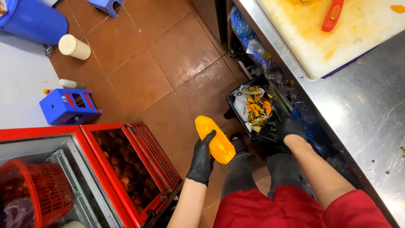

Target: Peeling, wrapping, cutting, and seeding a papaya for plating

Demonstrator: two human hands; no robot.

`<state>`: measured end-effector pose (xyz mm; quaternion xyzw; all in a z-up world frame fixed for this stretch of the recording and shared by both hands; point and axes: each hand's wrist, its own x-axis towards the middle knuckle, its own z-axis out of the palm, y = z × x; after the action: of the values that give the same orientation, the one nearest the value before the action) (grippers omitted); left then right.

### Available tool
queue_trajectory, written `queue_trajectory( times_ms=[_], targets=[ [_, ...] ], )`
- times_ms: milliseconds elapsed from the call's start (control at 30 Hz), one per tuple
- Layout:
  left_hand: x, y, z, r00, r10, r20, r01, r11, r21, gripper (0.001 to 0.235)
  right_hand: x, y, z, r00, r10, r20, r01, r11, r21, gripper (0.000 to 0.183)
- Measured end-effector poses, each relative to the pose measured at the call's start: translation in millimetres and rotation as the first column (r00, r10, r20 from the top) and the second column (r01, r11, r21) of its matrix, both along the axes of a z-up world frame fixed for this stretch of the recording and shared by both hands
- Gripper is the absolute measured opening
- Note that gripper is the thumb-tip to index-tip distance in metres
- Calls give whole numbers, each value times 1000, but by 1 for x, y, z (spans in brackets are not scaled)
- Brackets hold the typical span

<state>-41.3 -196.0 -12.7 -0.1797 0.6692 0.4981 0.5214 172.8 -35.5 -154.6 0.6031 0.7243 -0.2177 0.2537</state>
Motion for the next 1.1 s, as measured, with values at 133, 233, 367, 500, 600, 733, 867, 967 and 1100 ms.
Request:
queue_trajectory(
  times_ms=[133, 233, 367, 500, 600, 733, 867, 967, 1100],
  targets=[
    [5, 5, -2, 998, -69, -10, 69, 997, 39, 88, 17, -11, 6, 990, 41, -134, -43, 999, -12, 54],
    [10, 7, -23, 995, -88, -44, 93, 989, 111, 82, 26, -37, 65, 972, 56, -228, -76, 994, -80, 54],
    [25, 43, -14, 952, -216, -218, 262, 941, 215, 69, 79, -45, 19, 927, 98, -361, -92, 995, 33, 49],
    [62, 78, 14, 839, -351, -416, 466, 859, 213, 58, 114, -55, 88, 886, -81, -456, 92, 996, 3, 51],
    [118, 100, 55, 814, -370, -447, 491, 850, 190, 47, 169, -64, 149, 816, -304, -492, 294, 951, -100, 58],
    [213, 135, 24, 757, -494, -427, 611, 767, 197, 47, 283, -93, 152, 767, -338, -545, 421, 906, 30, 57],
    [358, 149, 29, 805, -515, -294, 587, 761, 275, 47, 410, -136, 165, 553, -308, -774, 643, 749, 161, 55],
    [463, 153, 28, 832, -545, -106, 550, 783, 291, 56, 483, -155, 192, 426, -538, -727, 784, 620, 1, 57],
    [563, 154, 2, 824, -567, 2, 535, 778, 329, 50, 543, -181, 213, 82, -779, -621, 921, 298, -253, 60]
  ],
)
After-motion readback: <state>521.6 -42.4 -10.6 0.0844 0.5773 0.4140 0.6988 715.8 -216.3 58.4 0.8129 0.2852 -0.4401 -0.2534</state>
